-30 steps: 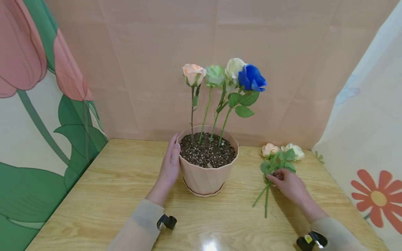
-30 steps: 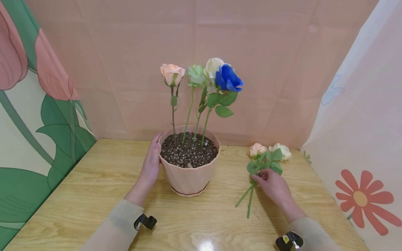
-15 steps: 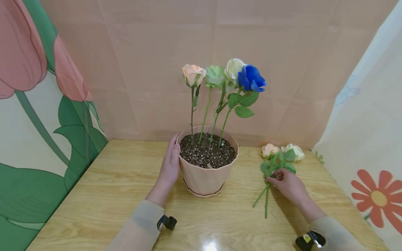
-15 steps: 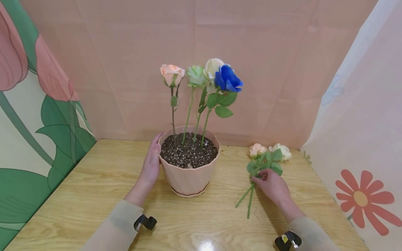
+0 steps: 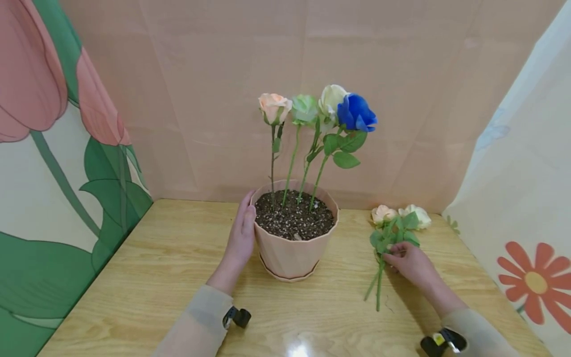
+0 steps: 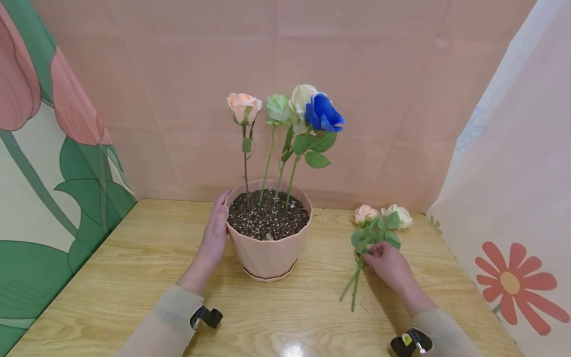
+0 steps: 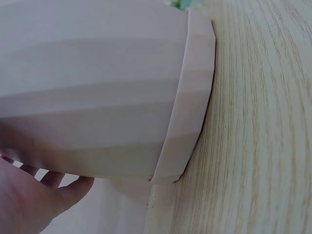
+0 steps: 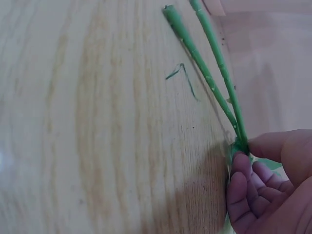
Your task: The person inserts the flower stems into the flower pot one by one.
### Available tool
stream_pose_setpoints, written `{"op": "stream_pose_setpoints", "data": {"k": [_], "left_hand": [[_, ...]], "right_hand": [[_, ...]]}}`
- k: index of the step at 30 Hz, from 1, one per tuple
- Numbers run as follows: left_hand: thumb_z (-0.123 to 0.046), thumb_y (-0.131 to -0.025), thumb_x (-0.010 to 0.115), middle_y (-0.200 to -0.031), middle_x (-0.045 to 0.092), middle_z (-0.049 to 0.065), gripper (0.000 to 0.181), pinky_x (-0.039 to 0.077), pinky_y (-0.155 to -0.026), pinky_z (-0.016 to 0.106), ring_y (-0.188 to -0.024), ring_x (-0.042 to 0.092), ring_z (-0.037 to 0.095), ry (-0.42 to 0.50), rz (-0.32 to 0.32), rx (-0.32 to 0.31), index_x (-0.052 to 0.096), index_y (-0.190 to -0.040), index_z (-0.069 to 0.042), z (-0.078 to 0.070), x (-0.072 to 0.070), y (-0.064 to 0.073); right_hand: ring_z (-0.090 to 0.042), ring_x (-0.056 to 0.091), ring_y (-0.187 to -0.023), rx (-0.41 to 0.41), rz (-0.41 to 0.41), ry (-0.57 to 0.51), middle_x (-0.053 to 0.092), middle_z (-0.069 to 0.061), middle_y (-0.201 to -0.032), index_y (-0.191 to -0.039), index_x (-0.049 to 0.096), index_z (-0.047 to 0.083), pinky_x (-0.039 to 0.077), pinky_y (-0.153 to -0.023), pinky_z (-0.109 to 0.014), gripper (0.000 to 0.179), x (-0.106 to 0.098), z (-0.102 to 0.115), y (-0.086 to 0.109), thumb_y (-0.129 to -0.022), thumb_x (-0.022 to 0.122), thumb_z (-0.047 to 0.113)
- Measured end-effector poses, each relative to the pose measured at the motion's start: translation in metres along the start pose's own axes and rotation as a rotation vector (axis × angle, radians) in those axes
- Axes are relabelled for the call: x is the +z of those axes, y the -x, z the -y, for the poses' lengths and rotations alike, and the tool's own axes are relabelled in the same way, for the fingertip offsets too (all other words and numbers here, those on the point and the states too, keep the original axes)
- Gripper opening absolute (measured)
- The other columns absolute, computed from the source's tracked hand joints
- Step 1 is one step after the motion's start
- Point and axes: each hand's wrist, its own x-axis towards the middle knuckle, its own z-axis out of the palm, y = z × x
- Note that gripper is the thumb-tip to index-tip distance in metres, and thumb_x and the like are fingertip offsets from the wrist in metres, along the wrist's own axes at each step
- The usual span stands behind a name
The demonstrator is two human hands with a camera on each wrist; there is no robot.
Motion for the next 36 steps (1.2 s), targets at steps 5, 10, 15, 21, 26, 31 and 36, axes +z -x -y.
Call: {"op": "stream_pose_setpoints", "data": {"k": [5, 10, 15, 21, 26, 31, 36], "left_hand": [[-0.037, -0.121, 0.029, -0.178, 0.034, 0.007, 0.055, 0.024, -0.131, 0.061, -0.162, 0.032, 0.038, 0.003, 0.000, -0.005, 0.033, -0.174, -0.024, 0.001, 0.000, 0.000], [-0.037, -0.122, 0.028, -0.178, 0.034, 0.008, 0.055, 0.024, -0.131, 0.062, -0.162, 0.032, 0.037, 0.009, 0.005, 0.005, 0.032, -0.174, -0.023, 0.001, 0.000, 0.000], [-0.036, -0.122, 0.028, -0.178, 0.035, 0.008, 0.055, 0.024, -0.132, 0.061, -0.162, 0.032, 0.037, 0.012, 0.004, 0.015, 0.033, -0.174, -0.021, 0.002, -0.001, -0.001], [-0.040, -0.121, 0.028, -0.178, 0.034, 0.008, 0.057, 0.023, -0.132, 0.060, -0.163, 0.031, 0.036, 0.013, 0.007, 0.015, 0.032, -0.174, -0.020, 0.001, -0.001, -0.001], [-0.037, -0.122, 0.028, -0.178, 0.034, 0.009, 0.055, 0.023, -0.132, 0.061, -0.163, 0.031, 0.036, 0.015, 0.005, 0.007, 0.033, -0.174, -0.021, 0.000, -0.001, 0.000], [-0.036, -0.122, 0.028, -0.178, 0.034, 0.007, 0.055, 0.023, -0.132, 0.061, -0.163, 0.031, 0.037, 0.011, 0.006, 0.006, 0.033, -0.174, -0.021, 0.000, 0.000, 0.000], [-0.041, -0.121, 0.029, -0.178, 0.035, 0.005, 0.056, 0.024, -0.132, 0.059, -0.163, 0.031, 0.036, 0.002, 0.004, -0.001, 0.033, -0.174, -0.023, 0.000, 0.001, 0.000]], "right_hand": [[-0.017, 0.070, -0.078, 0.047, -0.013, -0.157, 0.075, -0.013, -0.096, -0.129, 0.057, -0.015, 0.061, -0.067, -0.029, 0.043, 0.000, 0.002, 0.006, -0.107, 0.073, 0.019], [-0.013, 0.069, -0.077, 0.069, -0.034, -0.278, 0.076, -0.006, -0.091, -0.132, 0.055, -0.015, 0.061, -0.067, -0.029, 0.043, 0.000, 0.004, 0.012, -0.108, 0.072, 0.016], [-0.009, 0.070, -0.079, 0.060, -0.020, -0.401, 0.076, -0.001, -0.095, -0.139, 0.048, -0.016, 0.063, -0.073, -0.027, 0.044, -0.004, 0.008, 0.018, -0.111, 0.067, 0.013], [-0.007, 0.069, -0.083, 0.042, -0.005, -0.502, 0.077, 0.004, -0.100, -0.149, 0.040, -0.019, 0.064, -0.079, -0.027, 0.054, -0.010, 0.018, 0.027, -0.112, 0.065, 0.011], [-0.006, 0.070, -0.087, 0.025, -0.007, -0.547, 0.076, 0.011, -0.101, -0.155, 0.037, -0.020, 0.064, -0.081, -0.026, 0.062, -0.016, 0.026, 0.032, -0.113, 0.066, 0.014], [-0.004, 0.070, -0.086, -0.015, -0.039, -0.609, 0.076, 0.017, -0.099, -0.156, 0.037, -0.020, 0.062, -0.080, -0.022, 0.062, -0.021, 0.034, 0.035, -0.113, 0.066, 0.013], [-0.005, 0.071, -0.085, -0.072, -0.102, -0.638, 0.077, 0.016, -0.100, -0.145, 0.050, -0.014, 0.062, -0.078, -0.021, 0.051, -0.026, 0.049, 0.038, -0.111, 0.070, 0.016]]}}
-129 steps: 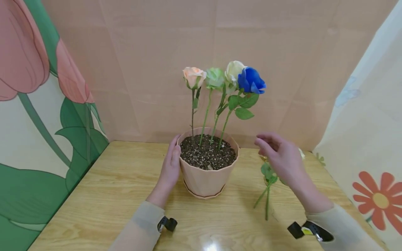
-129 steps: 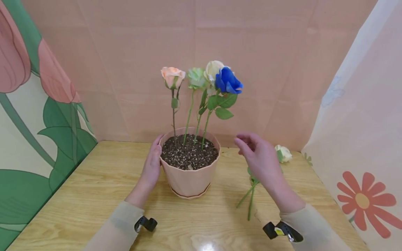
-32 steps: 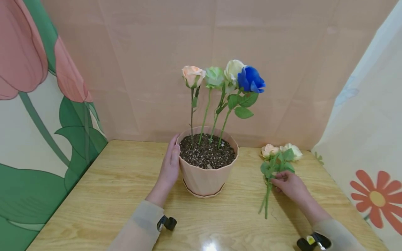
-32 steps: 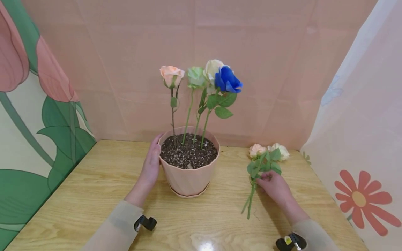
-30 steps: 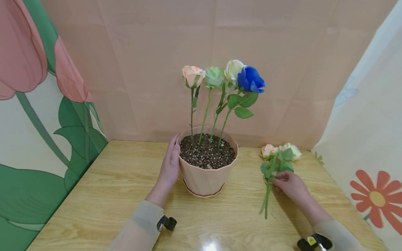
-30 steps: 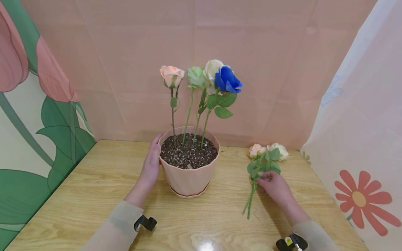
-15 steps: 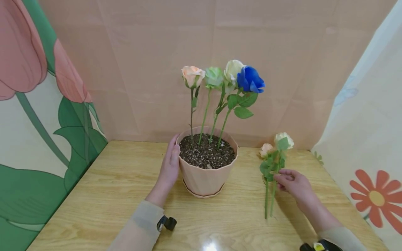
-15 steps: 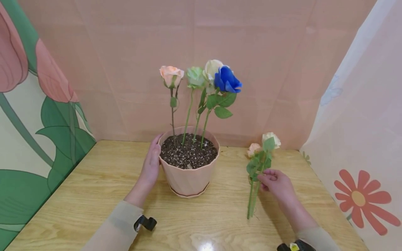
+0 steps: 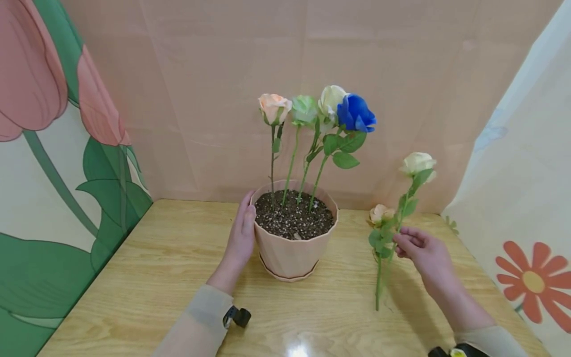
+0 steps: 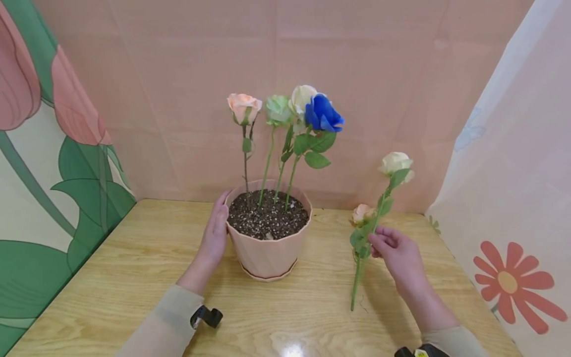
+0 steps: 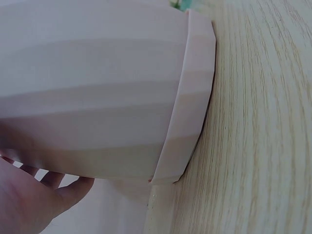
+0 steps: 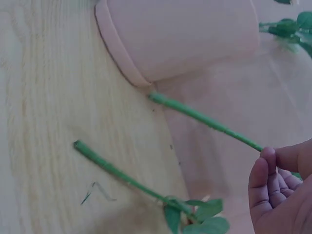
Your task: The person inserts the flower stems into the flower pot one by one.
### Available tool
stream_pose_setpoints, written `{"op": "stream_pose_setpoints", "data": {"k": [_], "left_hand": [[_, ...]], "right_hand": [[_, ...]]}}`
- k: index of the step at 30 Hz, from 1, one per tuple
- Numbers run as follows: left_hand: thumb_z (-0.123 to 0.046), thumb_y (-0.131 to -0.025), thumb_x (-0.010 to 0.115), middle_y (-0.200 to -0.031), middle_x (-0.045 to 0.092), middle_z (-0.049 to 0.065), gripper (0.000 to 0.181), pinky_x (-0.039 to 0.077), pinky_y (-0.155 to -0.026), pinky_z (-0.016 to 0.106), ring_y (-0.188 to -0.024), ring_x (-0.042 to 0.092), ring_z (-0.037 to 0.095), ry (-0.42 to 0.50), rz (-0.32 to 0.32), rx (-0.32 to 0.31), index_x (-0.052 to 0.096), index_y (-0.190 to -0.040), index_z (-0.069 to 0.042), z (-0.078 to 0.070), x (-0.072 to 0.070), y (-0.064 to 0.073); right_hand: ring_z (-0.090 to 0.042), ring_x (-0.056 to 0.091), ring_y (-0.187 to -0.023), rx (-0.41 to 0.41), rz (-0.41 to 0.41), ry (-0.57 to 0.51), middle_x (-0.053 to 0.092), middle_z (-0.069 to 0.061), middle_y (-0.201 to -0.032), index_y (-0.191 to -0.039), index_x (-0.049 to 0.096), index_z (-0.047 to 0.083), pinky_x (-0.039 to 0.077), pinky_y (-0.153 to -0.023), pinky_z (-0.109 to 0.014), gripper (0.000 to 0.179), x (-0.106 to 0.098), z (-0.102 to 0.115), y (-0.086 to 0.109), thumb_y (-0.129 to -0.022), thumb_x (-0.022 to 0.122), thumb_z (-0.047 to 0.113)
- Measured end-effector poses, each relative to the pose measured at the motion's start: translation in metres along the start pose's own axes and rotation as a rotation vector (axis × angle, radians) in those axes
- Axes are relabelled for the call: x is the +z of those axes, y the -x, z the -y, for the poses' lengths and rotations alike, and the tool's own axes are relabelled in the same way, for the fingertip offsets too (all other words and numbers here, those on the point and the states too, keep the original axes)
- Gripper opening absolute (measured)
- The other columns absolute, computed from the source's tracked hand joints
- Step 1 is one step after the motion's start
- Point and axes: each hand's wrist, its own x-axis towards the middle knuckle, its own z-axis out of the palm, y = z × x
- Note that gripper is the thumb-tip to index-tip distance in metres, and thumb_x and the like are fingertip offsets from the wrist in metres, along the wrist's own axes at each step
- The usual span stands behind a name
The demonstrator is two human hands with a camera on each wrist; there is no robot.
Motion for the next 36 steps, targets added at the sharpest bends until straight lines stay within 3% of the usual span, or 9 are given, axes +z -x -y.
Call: {"op": "stream_pose_setpoints", "data": {"k": [5, 8, 16, 26, 36], "left_hand": [[-0.044, -0.121, 0.029, -0.178, 0.034, 0.007, 0.058, 0.023, -0.131, 0.062, -0.163, 0.031, 0.037, 0.009, 0.007, 0.000, 0.032, -0.174, -0.023, 0.000, -0.001, 0.000], [-0.040, -0.122, 0.028, -0.178, 0.034, 0.009, 0.056, 0.023, -0.131, 0.063, -0.163, 0.031, 0.037, 0.019, 0.013, -0.001, 0.032, -0.175, -0.021, -0.002, -0.001, 0.000], [-0.037, -0.122, 0.028, -0.178, 0.034, 0.009, 0.055, 0.024, -0.131, 0.064, -0.162, 0.031, 0.037, 0.018, 0.015, -0.008, 0.031, -0.175, -0.022, -0.002, -0.001, 0.000], [-0.040, -0.121, 0.028, -0.178, 0.033, 0.009, 0.056, 0.023, -0.131, 0.064, -0.163, 0.030, 0.041, 0.014, 0.011, -0.003, 0.032, -0.175, -0.022, -0.002, -0.001, 0.000], [-0.039, -0.122, 0.029, -0.178, 0.034, 0.007, 0.055, 0.023, -0.131, 0.063, -0.163, 0.031, 0.036, 0.003, 0.003, -0.019, 0.033, -0.174, -0.024, -0.003, -0.001, 0.001]], "right_hand": [[-0.009, 0.073, -0.082, -0.078, -0.025, -0.011, 0.077, 0.010, -0.097, -0.130, 0.058, -0.006, 0.062, -0.076, -0.021, 0.032, 0.006, 0.017, 0.004, -0.110, 0.071, 0.015], [-0.010, 0.072, -0.081, -0.130, -0.050, 0.055, 0.077, 0.009, -0.094, -0.126, 0.059, -0.005, 0.061, -0.076, -0.020, 0.028, 0.009, 0.024, 0.006, -0.111, 0.070, 0.015], [-0.009, 0.071, -0.082, -0.254, -0.131, 0.242, 0.077, 0.011, -0.097, -0.126, 0.061, -0.001, 0.059, -0.076, -0.018, 0.027, 0.015, 0.048, 0.016, -0.114, 0.065, 0.023], [-0.010, 0.073, -0.079, -0.392, -0.196, 0.184, 0.079, 0.001, -0.099, -0.121, 0.067, -0.001, 0.060, -0.073, -0.017, 0.026, 0.023, 0.086, 0.026, -0.114, 0.065, 0.024], [-0.009, 0.074, -0.082, -0.486, -0.235, 0.316, 0.079, 0.007, -0.100, -0.123, 0.070, 0.004, 0.058, -0.077, -0.014, 0.028, 0.035, 0.124, 0.032, -0.115, 0.063, 0.030]]}}
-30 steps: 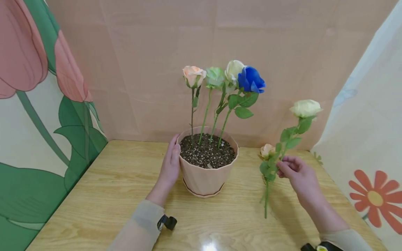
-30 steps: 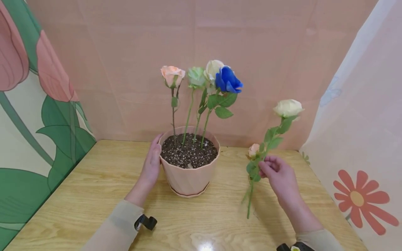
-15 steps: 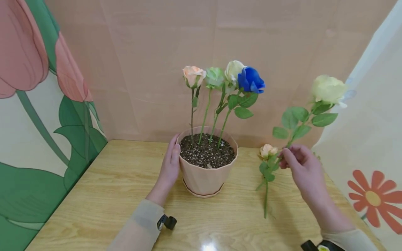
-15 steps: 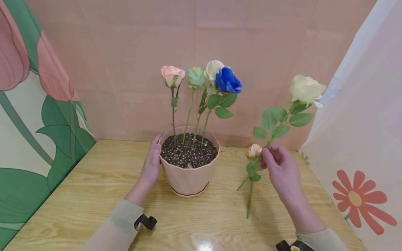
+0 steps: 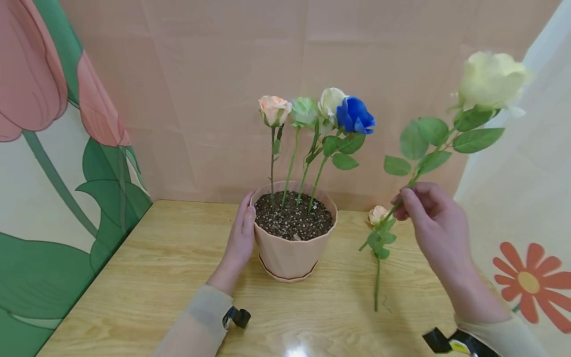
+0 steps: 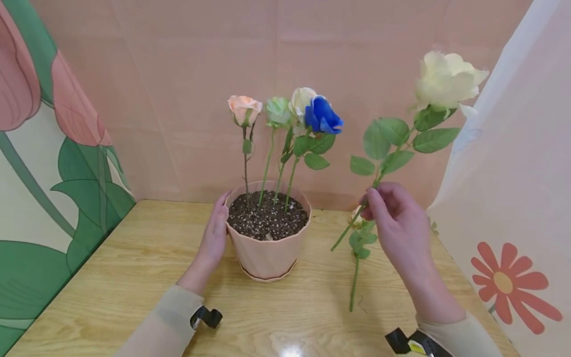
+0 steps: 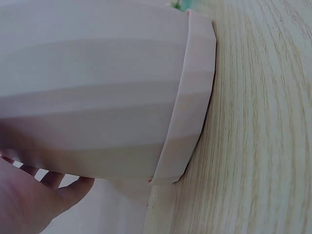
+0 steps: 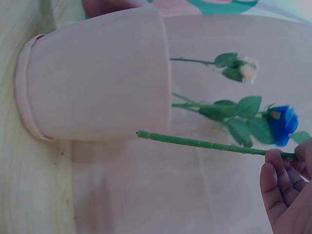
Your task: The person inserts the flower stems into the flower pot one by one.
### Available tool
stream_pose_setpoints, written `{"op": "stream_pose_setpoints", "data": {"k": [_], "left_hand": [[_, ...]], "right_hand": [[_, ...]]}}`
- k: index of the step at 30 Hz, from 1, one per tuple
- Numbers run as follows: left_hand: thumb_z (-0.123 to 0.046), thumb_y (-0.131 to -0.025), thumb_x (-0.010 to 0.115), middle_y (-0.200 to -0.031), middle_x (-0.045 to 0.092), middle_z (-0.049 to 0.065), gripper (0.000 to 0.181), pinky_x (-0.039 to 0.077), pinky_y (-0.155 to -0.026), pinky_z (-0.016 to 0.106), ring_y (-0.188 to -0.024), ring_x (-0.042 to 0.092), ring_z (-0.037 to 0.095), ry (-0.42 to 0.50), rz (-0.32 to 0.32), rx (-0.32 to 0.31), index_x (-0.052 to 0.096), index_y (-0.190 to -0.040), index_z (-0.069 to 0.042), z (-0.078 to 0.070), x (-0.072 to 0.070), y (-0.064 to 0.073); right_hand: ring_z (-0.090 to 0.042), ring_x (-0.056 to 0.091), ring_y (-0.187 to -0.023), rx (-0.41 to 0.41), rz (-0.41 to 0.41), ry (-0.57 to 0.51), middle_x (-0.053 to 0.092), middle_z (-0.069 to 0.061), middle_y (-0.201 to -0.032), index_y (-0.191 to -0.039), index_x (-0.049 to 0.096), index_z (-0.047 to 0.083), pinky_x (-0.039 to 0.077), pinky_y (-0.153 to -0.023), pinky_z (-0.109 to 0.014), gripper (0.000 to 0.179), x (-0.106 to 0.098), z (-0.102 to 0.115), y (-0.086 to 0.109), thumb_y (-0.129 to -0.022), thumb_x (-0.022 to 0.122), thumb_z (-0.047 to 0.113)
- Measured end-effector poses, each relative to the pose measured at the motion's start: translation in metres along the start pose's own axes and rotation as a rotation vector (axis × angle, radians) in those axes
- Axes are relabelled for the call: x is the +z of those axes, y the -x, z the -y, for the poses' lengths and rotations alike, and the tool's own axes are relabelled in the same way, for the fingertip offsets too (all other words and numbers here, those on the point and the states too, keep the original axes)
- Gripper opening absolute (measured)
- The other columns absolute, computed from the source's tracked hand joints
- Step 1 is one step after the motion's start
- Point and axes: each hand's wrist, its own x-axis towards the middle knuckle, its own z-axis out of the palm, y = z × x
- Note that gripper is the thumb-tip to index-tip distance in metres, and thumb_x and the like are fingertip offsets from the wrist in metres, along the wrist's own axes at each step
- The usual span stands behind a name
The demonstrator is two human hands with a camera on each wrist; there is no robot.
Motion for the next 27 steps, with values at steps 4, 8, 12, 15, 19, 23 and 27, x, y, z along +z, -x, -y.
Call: {"op": "stream_pose_setpoints", "data": {"k": [4, 8, 12, 15, 19, 23, 27], "left_hand": [[-0.037, -0.122, 0.029, -0.178, 0.034, 0.007, 0.055, 0.024, -0.131, 0.063, -0.163, 0.031, 0.036, -0.002, 0.000, -0.007, 0.033, -0.174, -0.024, 0.001, 0.000, 0.000], [-0.037, -0.122, 0.029, -0.178, 0.033, 0.008, 0.055, 0.023, -0.131, 0.064, -0.163, 0.031, 0.036, 0.001, 0.002, -0.003, 0.032, -0.175, -0.024, 0.001, 0.000, 0.000], [-0.039, -0.122, 0.029, -0.178, 0.033, 0.006, 0.055, 0.024, -0.131, 0.062, -0.163, 0.030, 0.034, -0.004, 0.002, -0.007, 0.032, -0.175, -0.024, 0.001, 0.000, 0.000], [-0.041, -0.121, 0.029, -0.178, 0.033, 0.006, 0.056, 0.023, -0.132, 0.061, -0.163, 0.030, 0.033, -0.007, 0.002, -0.005, 0.032, -0.175, -0.024, 0.002, 0.000, -0.001], [-0.042, -0.121, 0.029, -0.179, 0.032, 0.006, 0.057, 0.022, -0.132, 0.060, -0.163, 0.029, 0.033, -0.005, 0.004, -0.001, 0.032, -0.175, -0.023, 0.003, 0.000, -0.001], [-0.043, -0.121, 0.029, -0.179, 0.032, 0.006, 0.057, 0.022, -0.132, 0.060, -0.163, 0.029, 0.033, 0.000, 0.002, -0.002, 0.031, -0.175, -0.023, 0.003, -0.001, 0.000], [-0.043, -0.121, 0.029, -0.179, 0.032, 0.007, 0.057, 0.022, -0.132, 0.060, -0.163, 0.029, 0.033, 0.004, 0.001, 0.000, 0.032, -0.175, -0.023, 0.003, 0.000, -0.001]], "right_hand": [[-0.010, 0.073, -0.079, -0.047, -0.013, -0.010, 0.079, 0.004, -0.099, -0.120, 0.071, 0.003, 0.058, -0.077, -0.014, 0.026, 0.002, 0.016, -0.006, -0.115, 0.063, 0.028], [-0.011, 0.074, -0.079, -0.081, -0.019, -0.018, 0.080, 0.001, -0.100, -0.118, 0.071, 0.004, 0.059, -0.075, -0.015, 0.027, 0.005, 0.032, -0.013, -0.115, 0.063, 0.029], [-0.013, 0.075, -0.081, -0.106, -0.009, -0.049, 0.080, 0.000, -0.101, -0.119, 0.071, 0.003, 0.058, -0.076, -0.016, 0.026, 0.009, 0.044, -0.020, -0.114, 0.063, 0.027], [-0.013, 0.074, -0.081, -0.120, 0.003, -0.104, 0.080, 0.000, -0.102, -0.121, 0.071, 0.000, 0.059, -0.080, -0.018, 0.026, 0.014, 0.052, -0.024, -0.114, 0.064, 0.024], [-0.015, 0.074, -0.079, -0.138, 0.007, -0.173, 0.079, -0.002, -0.101, -0.118, 0.069, -0.003, 0.061, -0.080, -0.020, 0.024, 0.023, 0.062, -0.029, -0.114, 0.064, 0.020], [-0.014, 0.073, -0.077, -0.158, 0.012, -0.205, 0.078, 0.000, -0.096, -0.115, 0.069, -0.004, 0.061, -0.077, -0.021, 0.021, 0.036, 0.069, -0.036, -0.114, 0.064, 0.017], [-0.013, 0.072, -0.077, -0.164, 0.030, -0.177, 0.076, 0.000, -0.093, -0.116, 0.068, -0.004, 0.061, -0.075, -0.020, 0.021, 0.051, 0.071, -0.043, -0.113, 0.065, 0.016]]}}
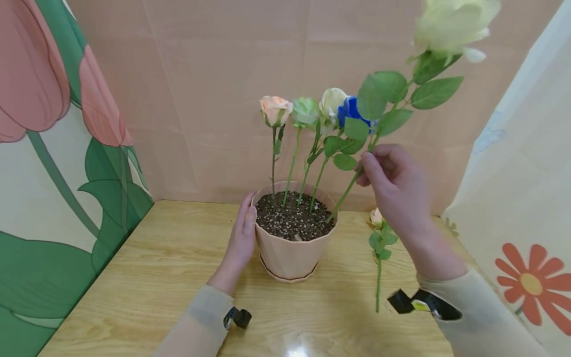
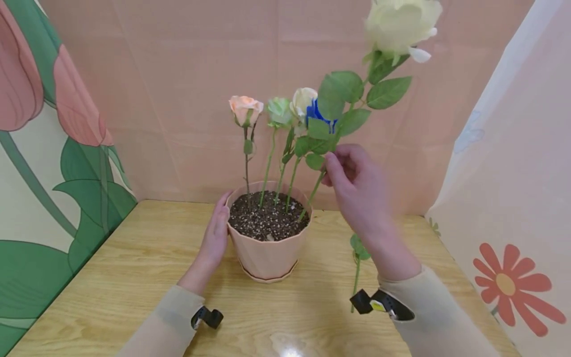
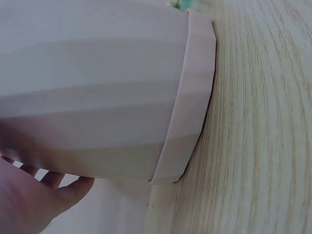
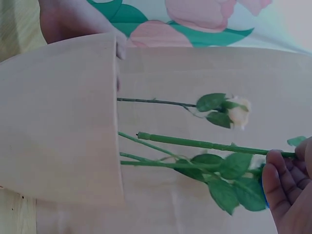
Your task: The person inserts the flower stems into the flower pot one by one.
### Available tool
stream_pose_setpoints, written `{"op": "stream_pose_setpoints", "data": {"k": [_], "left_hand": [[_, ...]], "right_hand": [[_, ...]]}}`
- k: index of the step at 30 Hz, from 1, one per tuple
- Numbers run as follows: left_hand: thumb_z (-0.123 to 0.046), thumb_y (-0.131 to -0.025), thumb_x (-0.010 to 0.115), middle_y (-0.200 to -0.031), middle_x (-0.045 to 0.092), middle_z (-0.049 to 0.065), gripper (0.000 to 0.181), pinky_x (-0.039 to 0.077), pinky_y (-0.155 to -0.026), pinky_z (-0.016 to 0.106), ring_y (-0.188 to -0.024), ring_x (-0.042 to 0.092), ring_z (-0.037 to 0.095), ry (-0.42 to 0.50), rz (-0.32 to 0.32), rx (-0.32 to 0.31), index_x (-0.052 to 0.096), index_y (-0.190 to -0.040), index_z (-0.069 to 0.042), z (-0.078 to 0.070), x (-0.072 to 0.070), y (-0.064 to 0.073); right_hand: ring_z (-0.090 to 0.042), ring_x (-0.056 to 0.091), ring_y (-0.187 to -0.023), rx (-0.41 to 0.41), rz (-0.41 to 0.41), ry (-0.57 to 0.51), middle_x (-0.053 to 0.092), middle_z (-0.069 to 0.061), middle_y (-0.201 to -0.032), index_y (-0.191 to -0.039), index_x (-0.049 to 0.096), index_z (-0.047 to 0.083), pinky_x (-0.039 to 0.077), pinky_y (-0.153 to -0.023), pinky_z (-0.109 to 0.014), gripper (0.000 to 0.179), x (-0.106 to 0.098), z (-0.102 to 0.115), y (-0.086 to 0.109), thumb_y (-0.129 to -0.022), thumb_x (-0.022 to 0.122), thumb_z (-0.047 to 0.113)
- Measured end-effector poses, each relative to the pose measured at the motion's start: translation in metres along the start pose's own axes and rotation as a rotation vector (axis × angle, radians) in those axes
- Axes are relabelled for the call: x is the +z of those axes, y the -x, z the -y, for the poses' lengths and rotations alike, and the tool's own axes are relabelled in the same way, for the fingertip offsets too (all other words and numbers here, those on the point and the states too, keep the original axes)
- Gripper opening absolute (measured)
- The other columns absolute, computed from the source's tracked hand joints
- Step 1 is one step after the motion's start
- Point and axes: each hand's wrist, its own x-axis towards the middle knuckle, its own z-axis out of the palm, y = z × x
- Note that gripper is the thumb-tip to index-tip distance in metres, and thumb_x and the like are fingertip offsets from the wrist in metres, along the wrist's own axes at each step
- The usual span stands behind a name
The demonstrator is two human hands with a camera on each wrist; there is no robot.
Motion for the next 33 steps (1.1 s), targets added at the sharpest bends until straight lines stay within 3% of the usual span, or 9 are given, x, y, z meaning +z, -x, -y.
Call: {"op": "stream_pose_setpoints", "data": {"k": [8, 13, 18, 24, 33], "left_hand": [[-0.039, -0.122, 0.030, -0.178, 0.033, 0.006, 0.055, 0.023, -0.132, 0.060, -0.163, 0.030, 0.033, -0.005, 0.002, -0.004, 0.032, -0.175, -0.024, -0.001, 0.001, 0.000], [-0.036, -0.122, 0.030, -0.178, 0.034, 0.009, 0.055, 0.024, -0.132, 0.061, -0.163, 0.031, 0.034, 0.012, 0.007, 0.017, 0.033, -0.174, -0.021, 0.000, 0.001, -0.001], [-0.034, -0.122, 0.030, -0.177, 0.036, 0.010, 0.054, 0.023, -0.132, 0.060, -0.162, 0.032, 0.035, 0.008, -0.003, 0.025, 0.034, -0.174, -0.019, 0.002, 0.000, -0.002], [-0.036, -0.122, 0.030, -0.177, 0.036, 0.009, 0.054, 0.023, -0.132, 0.061, -0.162, 0.032, 0.035, -0.007, -0.007, 0.011, 0.034, -0.174, -0.021, 0.002, 0.002, -0.002], [-0.038, -0.122, 0.030, -0.177, 0.035, 0.009, 0.055, 0.022, -0.132, 0.063, -0.162, 0.031, 0.036, -0.013, -0.012, 0.007, 0.034, -0.174, -0.023, 0.002, 0.001, -0.002]], "right_hand": [[-0.020, 0.071, -0.082, -0.026, 0.059, 0.084, 0.075, -0.011, -0.099, -0.116, 0.067, -0.003, 0.060, -0.076, -0.020, 0.022, 0.034, -0.010, -0.004, -0.115, 0.062, 0.018], [-0.025, 0.072, -0.079, -0.076, 0.073, 0.119, 0.076, -0.010, -0.094, -0.114, 0.069, -0.001, 0.057, -0.066, -0.020, 0.015, 0.057, -0.018, -0.005, -0.113, 0.063, 0.013], [-0.019, 0.071, -0.076, -0.087, 0.114, 0.169, 0.075, -0.007, -0.090, -0.117, 0.071, 0.005, 0.053, -0.058, -0.027, 0.017, 0.078, -0.022, -0.009, -0.114, 0.063, 0.020], [-0.018, 0.066, -0.075, -0.097, 0.147, 0.177, 0.072, -0.005, -0.091, -0.117, 0.069, 0.005, 0.055, -0.060, -0.033, 0.015, 0.092, -0.026, -0.012, -0.115, 0.061, 0.017], [-0.019, 0.059, -0.068, -0.118, 0.187, 0.226, 0.070, -0.008, -0.085, -0.113, 0.069, 0.005, 0.048, -0.059, -0.036, 0.016, 0.106, -0.042, -0.007, -0.116, 0.061, 0.018]]}}
